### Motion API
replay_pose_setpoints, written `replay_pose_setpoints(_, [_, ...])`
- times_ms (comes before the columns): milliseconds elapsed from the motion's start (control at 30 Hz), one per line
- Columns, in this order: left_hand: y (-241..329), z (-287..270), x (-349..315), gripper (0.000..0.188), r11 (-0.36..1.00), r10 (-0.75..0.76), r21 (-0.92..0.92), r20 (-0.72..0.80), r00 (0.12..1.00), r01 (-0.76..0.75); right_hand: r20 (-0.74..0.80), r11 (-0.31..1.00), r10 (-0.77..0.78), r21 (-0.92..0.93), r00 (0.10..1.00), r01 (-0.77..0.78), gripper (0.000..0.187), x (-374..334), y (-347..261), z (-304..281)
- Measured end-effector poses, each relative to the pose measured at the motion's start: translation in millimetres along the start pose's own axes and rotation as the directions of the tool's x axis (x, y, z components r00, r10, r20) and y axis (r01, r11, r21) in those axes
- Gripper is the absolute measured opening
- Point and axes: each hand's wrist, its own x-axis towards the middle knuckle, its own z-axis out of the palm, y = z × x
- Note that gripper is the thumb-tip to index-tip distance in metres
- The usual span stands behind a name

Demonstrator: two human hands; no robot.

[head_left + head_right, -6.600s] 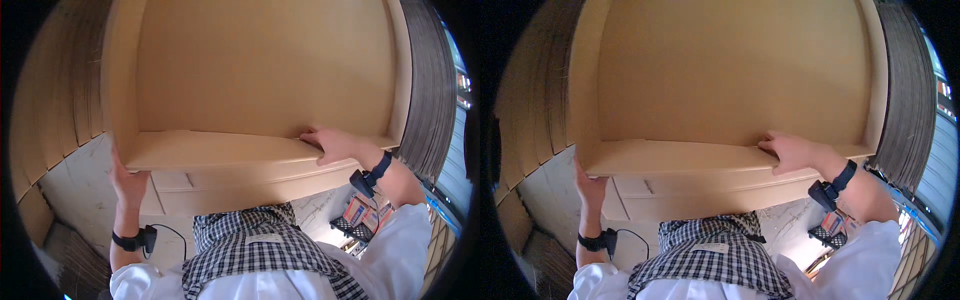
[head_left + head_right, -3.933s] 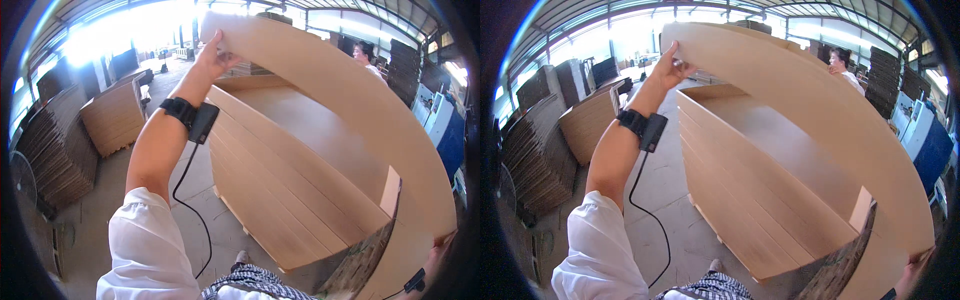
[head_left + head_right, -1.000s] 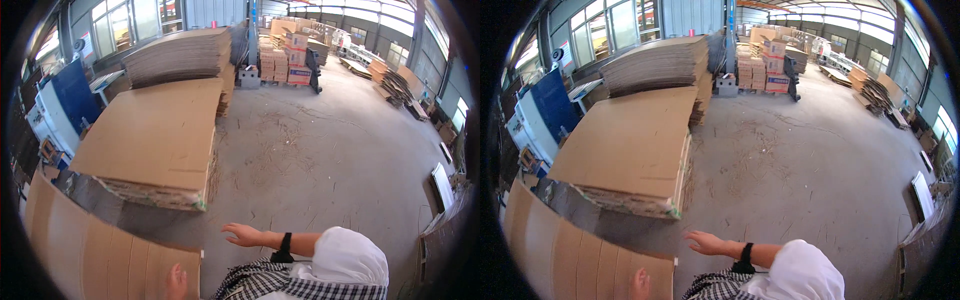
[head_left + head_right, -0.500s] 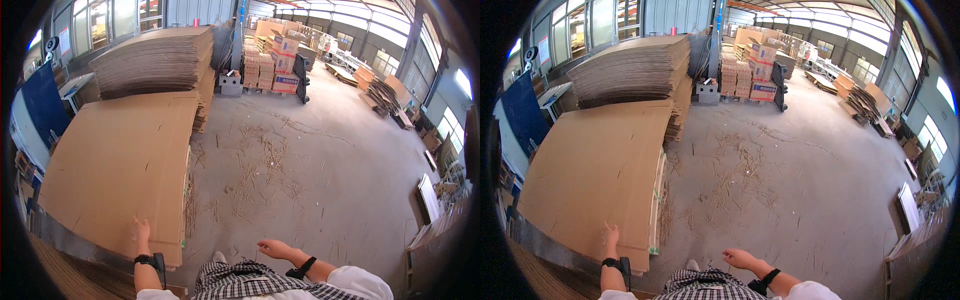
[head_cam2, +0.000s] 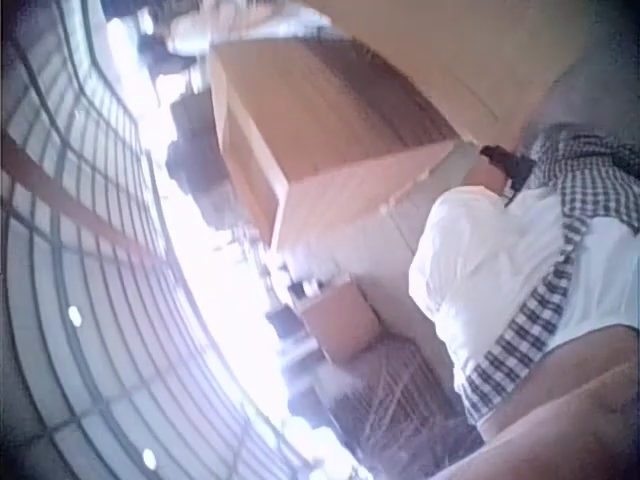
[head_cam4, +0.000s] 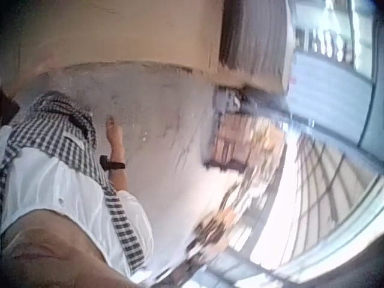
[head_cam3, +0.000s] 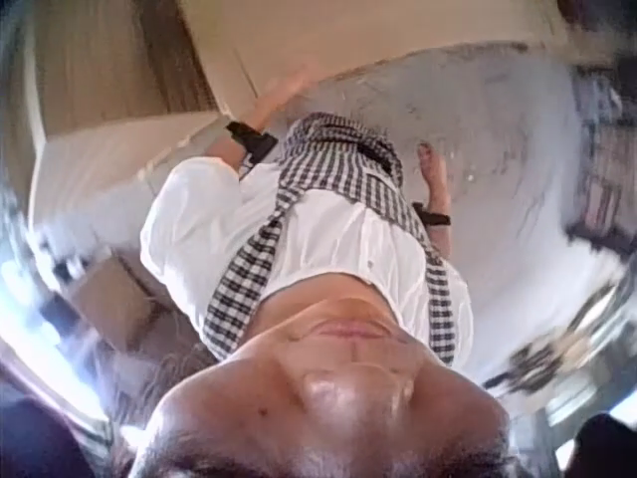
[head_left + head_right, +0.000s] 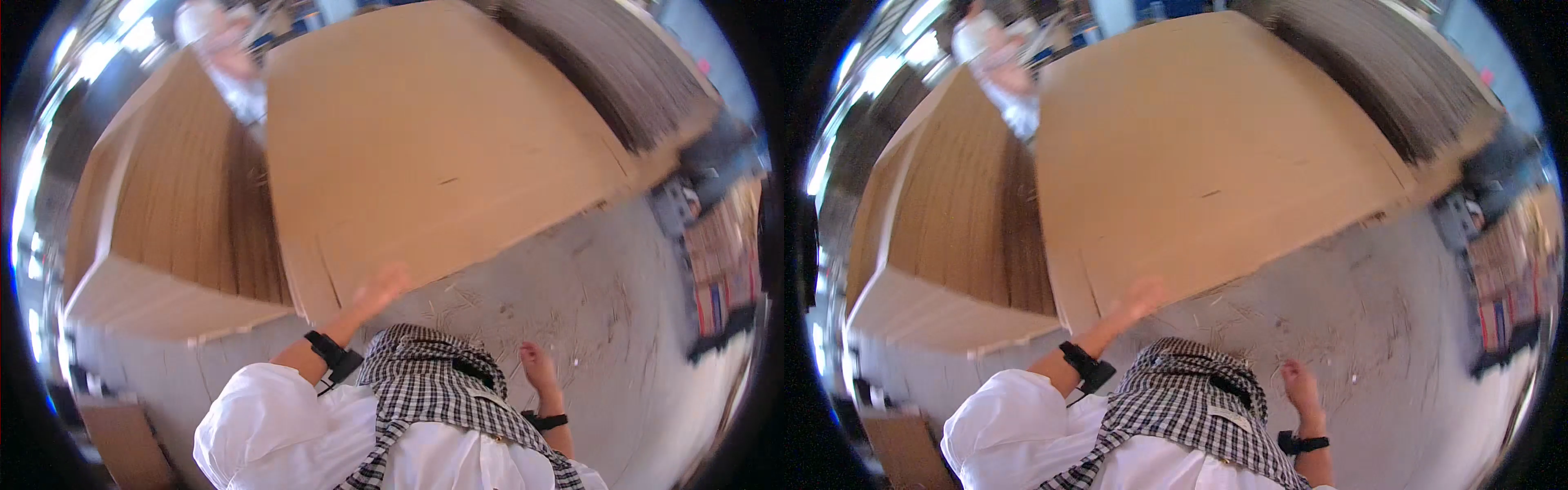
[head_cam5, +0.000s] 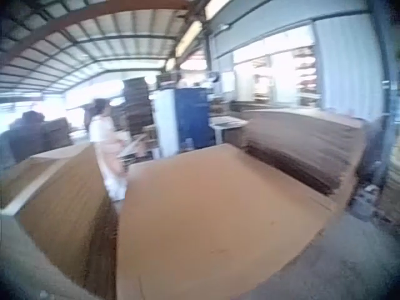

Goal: The recorder is assembling large cardboard sheets into box components, folding edges, and using a utility knife to trim or score the material in a manufacturing environment.

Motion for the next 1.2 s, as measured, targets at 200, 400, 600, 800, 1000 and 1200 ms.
replay_pose_setpoints(200, [-12.5,-99.0,-92.5,0.051,0.615,-0.107,0.232,-0.922,0.372,0.754,-0.01,0.895,-0.424,-0.155,0.905,0.418,0.032,179.7,-32.2,-102.4])
replay_pose_setpoints(400, [4.2,-39.8,-72.9,0.056,0.535,-0.313,-0.018,-0.933,0.178,0.845,-0.003,0.793,-0.609,-0.031,0.793,0.609,0.035,296.3,-134.6,-75.5])
replay_pose_setpoints(600, [10.7,-99.7,-153.9,0.043,0.541,-0.491,-0.168,-0.859,0.147,0.824,-0.109,0.71,-0.704,-0.151,0.702,0.688,0.042,418.8,-133.2,-101.3])
replay_pose_setpoints(800, [138.0,-134.7,-88.6,0.032,0.911,-0.41,-0.408,-0.911,0.031,0.069,-0.52,0.909,-0.19,-0.415,0.833,-0.051,0.063,576.3,-35.1,-219.0])
replay_pose_setpoints(1000, [17.8,-194.0,6.3,0.049,0.864,0.275,0.219,-0.959,-0.061,0.453,-0.008,0.527,-0.755,-0.603,0.656,0.599,0.058,599.4,-256.4,-102.4])
replay_pose_setpoints(1200, [-27.7,-185.4,87.6,0.069,0.914,-0.251,-0.224,-0.967,0.038,0.337,0.424,0.513,-0.811,0.184,0.403,0.839,0.042,540.6,-525.7,91.3])
